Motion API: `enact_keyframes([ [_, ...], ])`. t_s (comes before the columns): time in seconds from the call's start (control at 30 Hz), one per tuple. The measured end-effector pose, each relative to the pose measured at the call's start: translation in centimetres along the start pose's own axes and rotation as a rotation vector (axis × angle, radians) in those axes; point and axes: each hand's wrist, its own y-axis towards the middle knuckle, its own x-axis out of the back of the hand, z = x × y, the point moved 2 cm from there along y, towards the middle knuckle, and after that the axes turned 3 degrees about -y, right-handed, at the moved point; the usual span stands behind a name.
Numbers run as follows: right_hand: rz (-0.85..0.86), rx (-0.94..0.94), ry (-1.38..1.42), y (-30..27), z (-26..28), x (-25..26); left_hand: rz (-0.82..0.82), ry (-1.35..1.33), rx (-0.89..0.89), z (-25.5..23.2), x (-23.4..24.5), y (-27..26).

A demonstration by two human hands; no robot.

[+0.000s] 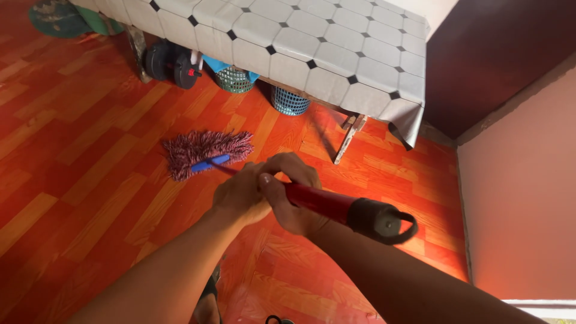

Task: The person mops a wooden floor with a string mop, moving it back and forth across the surface. The person then dips the mop into a green bucket of water.

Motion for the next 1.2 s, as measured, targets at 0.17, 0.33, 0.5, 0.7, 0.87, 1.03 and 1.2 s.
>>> enact_keyframes([
  [0.17,0.106,-0.001,-0.079,3.4,-3.7,-5.6,0.096,0.052,0.007,7.8,1.4,6.4],
  [0.33,0.296,0.059,-0.093,5.3,-5.2,-10.3,0.206,0.218,-0.144,16.8,0.4,12.6],
  [0.5,0.443,-0.096,-0.040,5.5,-3.5,-11.9,0.253,0.164,-0.131,19.7,-0.2,13.4],
  [0.7,0.378,-0.128,-0.128,3.5,1.7,-9.0,0.199,0.156,-0.110,14.4,1.5,7.1],
  [0.87,0.226,0.165,-0.225,2.3,5.3,-4.3,0.124,0.158,-0.088,7.1,2.6,0.0],
  [1.03,0.142,0.245,-0.186,1.9,5.6,-4.8,-0.025,0.159,-0.129,6.6,3.2,-2.5],
  [1.2,0.131,0.171,-0.124,1.4,3.3,-8.5,0.044,0.159,-0.087,10.1,2.8,-0.6],
])
